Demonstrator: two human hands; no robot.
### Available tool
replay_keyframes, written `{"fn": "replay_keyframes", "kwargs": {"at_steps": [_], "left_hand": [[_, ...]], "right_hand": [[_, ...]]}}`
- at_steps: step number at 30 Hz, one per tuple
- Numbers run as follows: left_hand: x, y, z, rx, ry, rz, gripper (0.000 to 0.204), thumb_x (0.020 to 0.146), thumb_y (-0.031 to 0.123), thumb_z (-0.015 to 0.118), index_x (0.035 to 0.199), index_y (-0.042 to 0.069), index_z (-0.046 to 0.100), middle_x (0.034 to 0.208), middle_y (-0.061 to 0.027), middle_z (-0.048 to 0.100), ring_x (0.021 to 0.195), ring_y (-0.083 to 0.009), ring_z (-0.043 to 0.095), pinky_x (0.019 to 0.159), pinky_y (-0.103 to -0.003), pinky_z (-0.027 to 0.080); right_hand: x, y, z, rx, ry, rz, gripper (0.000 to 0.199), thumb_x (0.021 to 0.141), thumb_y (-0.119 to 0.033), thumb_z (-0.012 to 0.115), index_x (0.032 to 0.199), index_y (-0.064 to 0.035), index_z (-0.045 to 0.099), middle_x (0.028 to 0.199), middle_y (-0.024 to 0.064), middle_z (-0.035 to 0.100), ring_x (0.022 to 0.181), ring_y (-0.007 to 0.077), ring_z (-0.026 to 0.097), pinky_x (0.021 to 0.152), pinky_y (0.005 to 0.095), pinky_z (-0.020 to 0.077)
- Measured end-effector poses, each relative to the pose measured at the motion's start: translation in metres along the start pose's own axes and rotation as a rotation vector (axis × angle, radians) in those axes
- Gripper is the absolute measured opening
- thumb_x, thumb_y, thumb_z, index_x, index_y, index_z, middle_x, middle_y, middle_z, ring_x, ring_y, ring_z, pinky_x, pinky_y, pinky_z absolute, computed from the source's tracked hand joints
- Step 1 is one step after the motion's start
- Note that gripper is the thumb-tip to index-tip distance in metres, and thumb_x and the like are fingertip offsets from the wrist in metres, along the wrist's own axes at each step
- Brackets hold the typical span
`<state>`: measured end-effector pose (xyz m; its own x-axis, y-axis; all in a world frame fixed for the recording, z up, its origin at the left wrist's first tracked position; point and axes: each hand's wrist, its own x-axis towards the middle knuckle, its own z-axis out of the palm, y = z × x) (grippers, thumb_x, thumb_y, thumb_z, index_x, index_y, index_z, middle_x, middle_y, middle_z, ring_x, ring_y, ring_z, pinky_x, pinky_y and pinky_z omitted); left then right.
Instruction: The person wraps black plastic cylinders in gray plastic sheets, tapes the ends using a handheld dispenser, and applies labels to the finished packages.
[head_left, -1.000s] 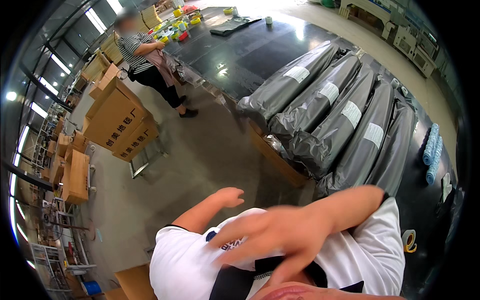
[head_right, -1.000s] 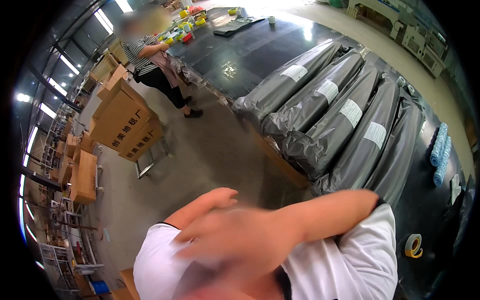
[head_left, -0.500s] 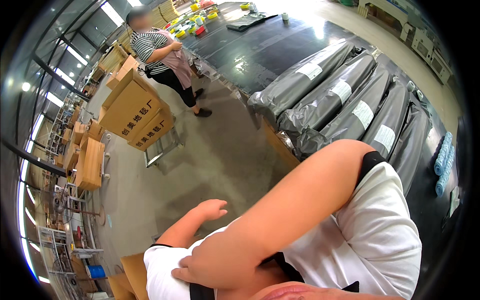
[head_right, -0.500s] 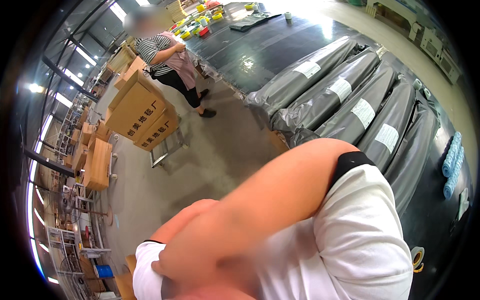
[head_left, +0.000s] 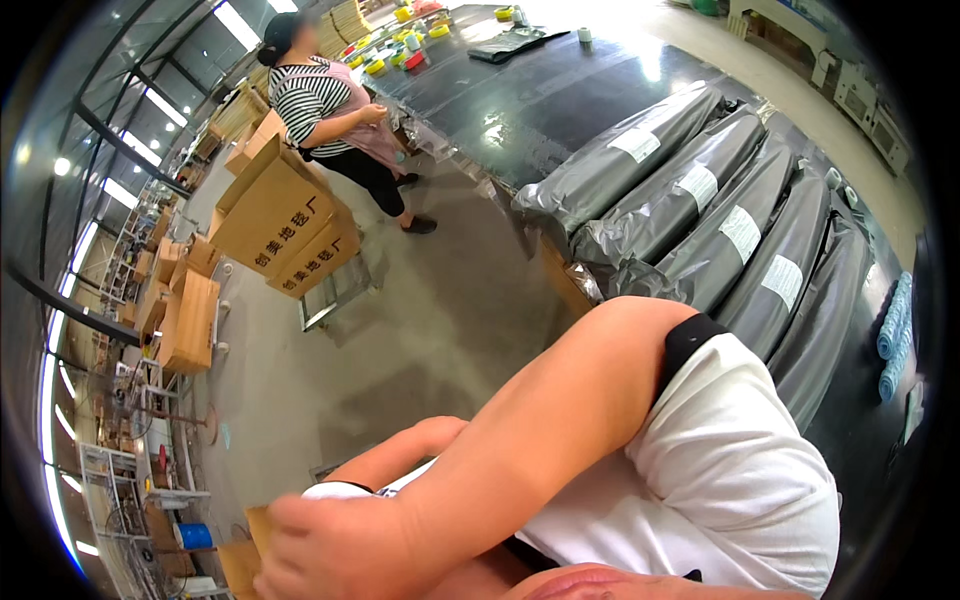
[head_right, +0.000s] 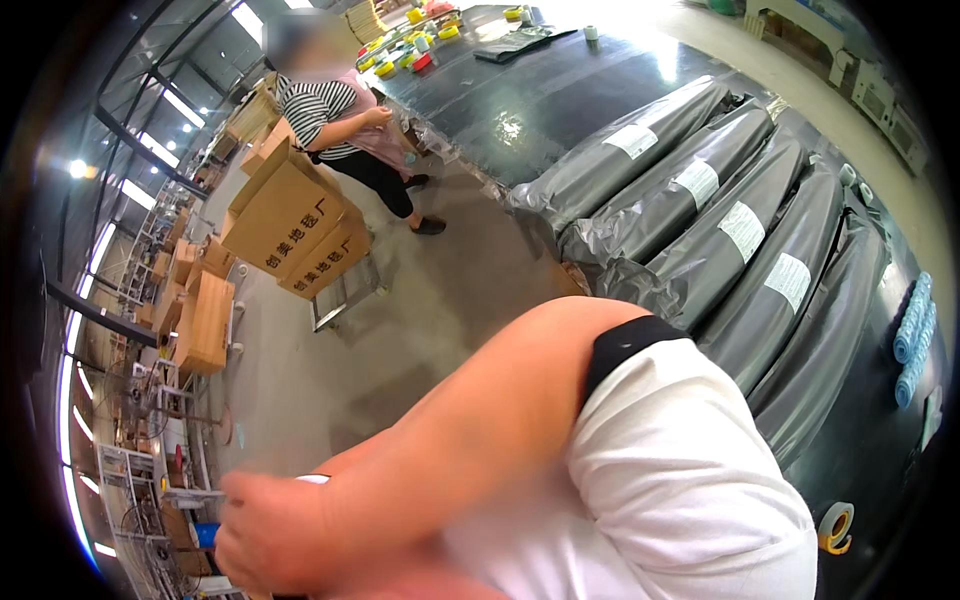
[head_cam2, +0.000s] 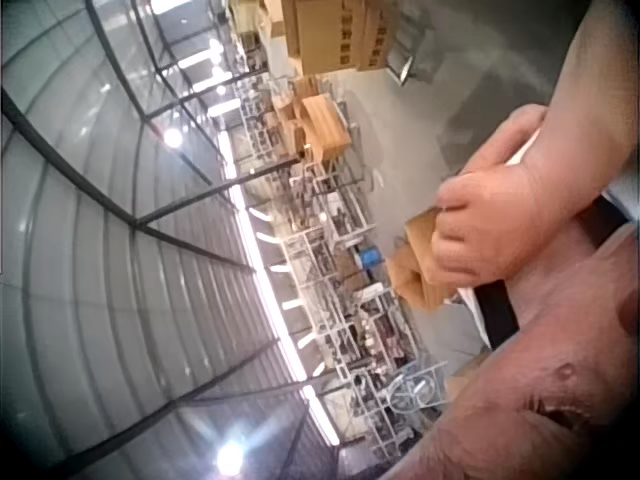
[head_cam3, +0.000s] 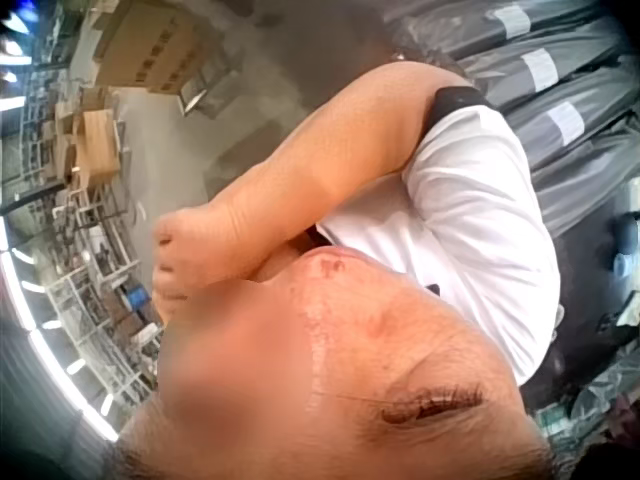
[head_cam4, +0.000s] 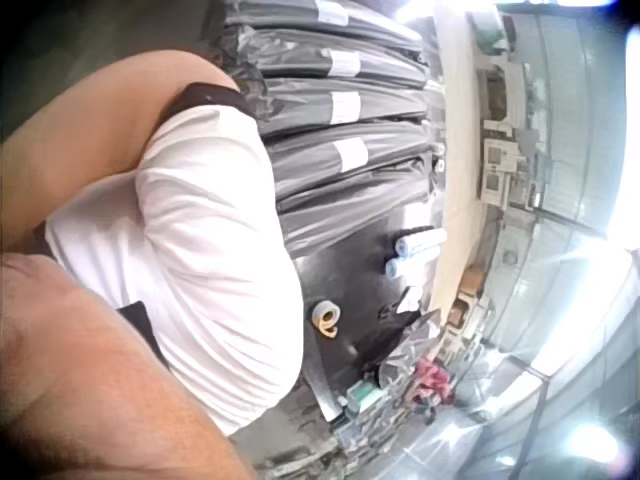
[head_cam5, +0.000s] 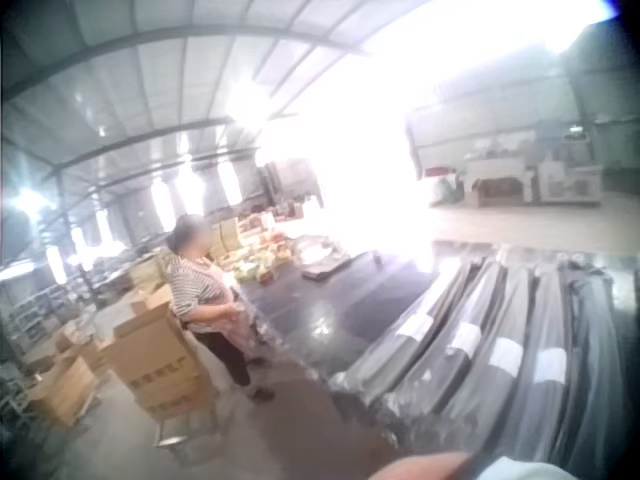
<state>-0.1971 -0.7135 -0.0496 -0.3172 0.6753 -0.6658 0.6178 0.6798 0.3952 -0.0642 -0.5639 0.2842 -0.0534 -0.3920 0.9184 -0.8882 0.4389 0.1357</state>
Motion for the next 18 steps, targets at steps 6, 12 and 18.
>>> {"fn": "replay_keyframes", "kwargs": {"at_steps": [6,12,18], "left_hand": [[0.12,-0.11,0.052,-0.147,0.03,0.365,0.047,0.091,0.033,0.06,0.129,0.005,0.056,0.129,-0.0166,0.06,0.118,-0.0338,0.056,0.097,-0.043,0.047],[0.083,-0.09,-0.08,0.119,-0.179,0.234,0.045,0.09,0.029,0.061,0.128,0.004,0.057,0.128,-0.0179,0.06,0.117,-0.0349,0.057,0.095,-0.043,0.048],[0.077,-0.172,-0.102,0.041,-0.117,0.173,0.045,0.089,0.03,0.062,0.126,0.004,0.058,0.125,-0.0181,0.061,0.115,-0.0347,0.058,0.094,-0.043,0.048]], "right_hand": [[0.056,0.008,0.068,0.537,-0.042,0.048,0.02,0.084,-0.031,0.057,0.086,-0.0113,0.059,0.085,0.0064,0.065,0.087,0.025,0.065,0.075,0.0426,0.0508],[0.054,0.059,0.123,0.659,-0.288,0.056,0.026,0.085,-0.033,0.057,0.098,-0.0114,0.061,0.095,0.0074,0.063,0.094,0.0242,0.061,0.086,0.043,0.0468],[0.037,0.128,0.148,0.596,-0.465,0.001,0.035,0.086,-0.036,0.058,0.109,-0.0115,0.064,0.105,0.0084,0.062,0.102,0.0234,0.057,0.096,0.0434,0.0427]]}}
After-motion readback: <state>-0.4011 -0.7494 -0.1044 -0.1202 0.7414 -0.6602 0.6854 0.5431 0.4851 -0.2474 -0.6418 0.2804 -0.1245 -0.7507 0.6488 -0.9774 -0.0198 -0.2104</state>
